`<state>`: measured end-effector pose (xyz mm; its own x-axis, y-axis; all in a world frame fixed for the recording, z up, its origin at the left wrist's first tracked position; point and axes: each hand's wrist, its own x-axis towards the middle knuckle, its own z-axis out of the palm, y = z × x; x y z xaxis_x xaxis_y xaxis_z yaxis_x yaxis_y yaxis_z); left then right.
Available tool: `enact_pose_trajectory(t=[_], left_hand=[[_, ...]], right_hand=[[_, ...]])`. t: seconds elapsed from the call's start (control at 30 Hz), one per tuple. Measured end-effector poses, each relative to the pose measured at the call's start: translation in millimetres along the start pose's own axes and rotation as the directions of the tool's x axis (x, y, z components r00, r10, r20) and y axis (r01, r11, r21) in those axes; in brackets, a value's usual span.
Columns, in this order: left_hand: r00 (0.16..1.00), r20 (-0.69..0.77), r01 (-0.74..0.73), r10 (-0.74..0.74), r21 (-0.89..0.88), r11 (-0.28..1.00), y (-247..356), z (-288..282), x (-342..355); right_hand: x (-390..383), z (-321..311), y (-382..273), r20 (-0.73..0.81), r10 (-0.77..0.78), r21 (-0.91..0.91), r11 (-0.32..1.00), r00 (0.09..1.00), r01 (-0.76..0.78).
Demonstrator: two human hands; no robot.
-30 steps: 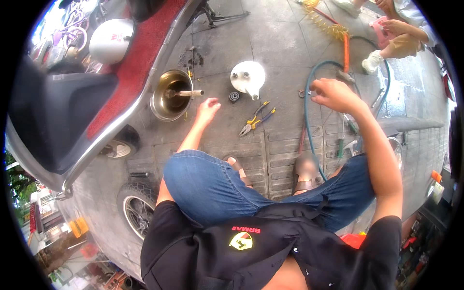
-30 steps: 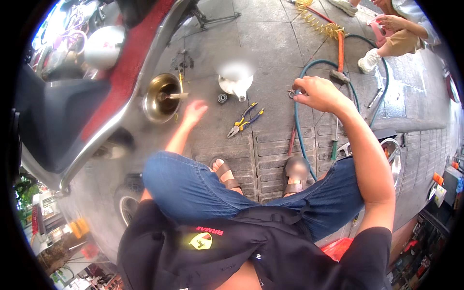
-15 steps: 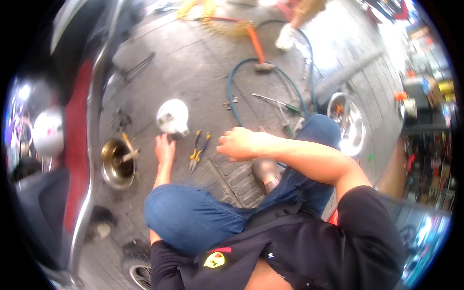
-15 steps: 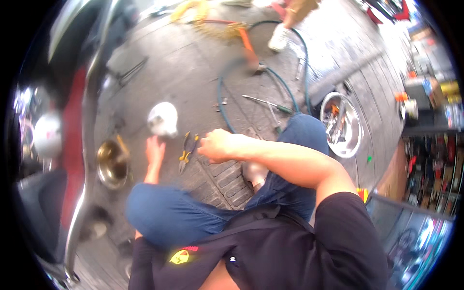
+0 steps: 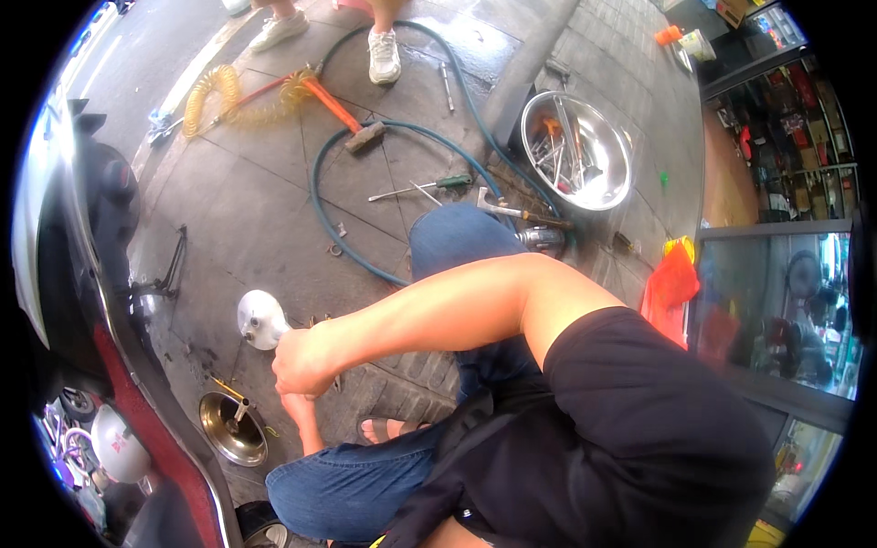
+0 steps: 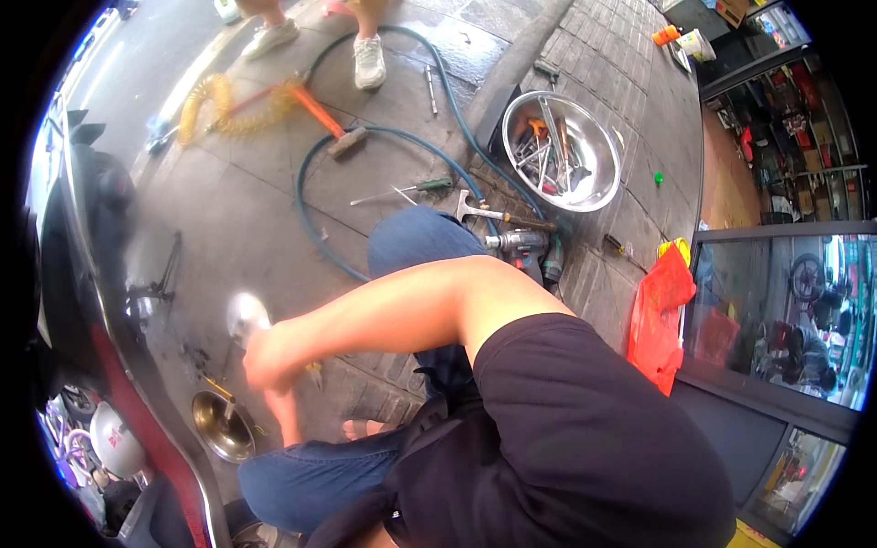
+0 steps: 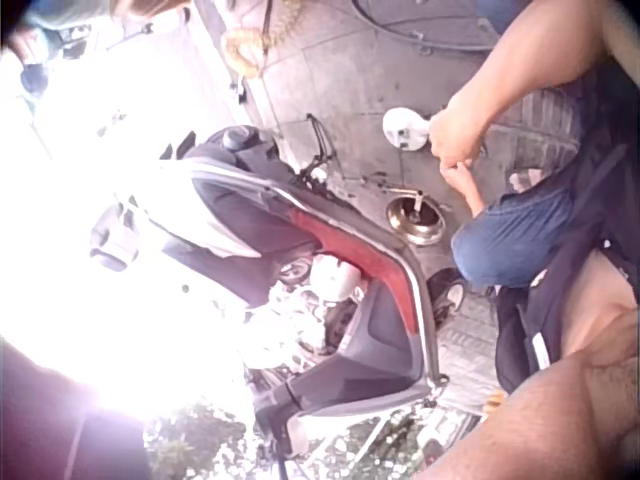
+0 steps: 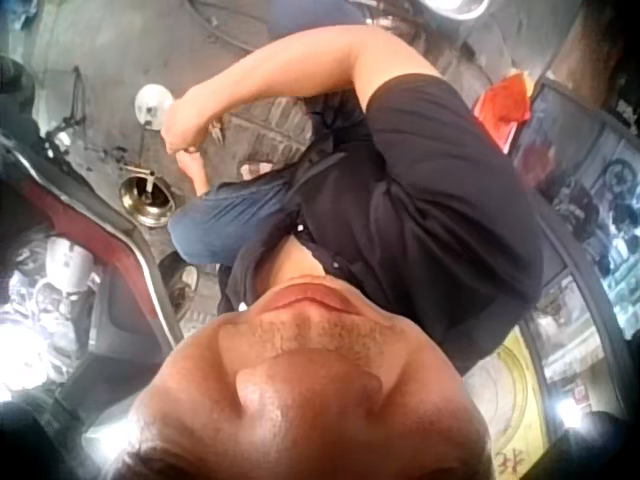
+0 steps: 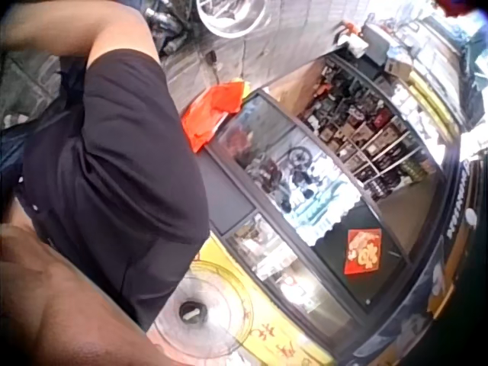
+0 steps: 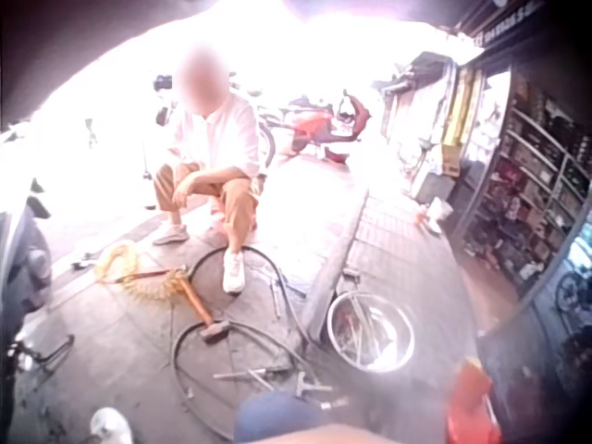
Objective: The person cleans a motorcycle bearing with a cloth and applies red grease from a jar by hand.
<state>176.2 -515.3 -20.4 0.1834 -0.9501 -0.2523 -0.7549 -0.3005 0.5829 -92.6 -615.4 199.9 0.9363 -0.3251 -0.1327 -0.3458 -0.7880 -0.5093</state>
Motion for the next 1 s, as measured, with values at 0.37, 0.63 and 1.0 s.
enact_pose_trajectory(t=[0.37, 0.63, 1.0], left_hand=[[1.000, 0.002, -0.024, 0.024, 0.033, 0.999, 31.5, 21.9, 1.4], [0.943, 0.092, -0.331, 0.319, 0.199, 0.922, 47.2, 20.0, 13.0], [0.939, 0.322, 0.160, 0.117, -0.716, 0.680, 117.2, -99.2, 19.3]], right_hand=[[-6.6, 0.6, 15.8, 0.072, 0.063, -0.010, 0.998, 0.995, -0.062], [6.4, -8.5, 31.0, 0.135, 0.111, 0.048, 0.992, 0.985, -0.119], [-107.4, -110.8, 118.2, -0.784, 0.449, 0.381, 0.893, 0.429, -0.239]])
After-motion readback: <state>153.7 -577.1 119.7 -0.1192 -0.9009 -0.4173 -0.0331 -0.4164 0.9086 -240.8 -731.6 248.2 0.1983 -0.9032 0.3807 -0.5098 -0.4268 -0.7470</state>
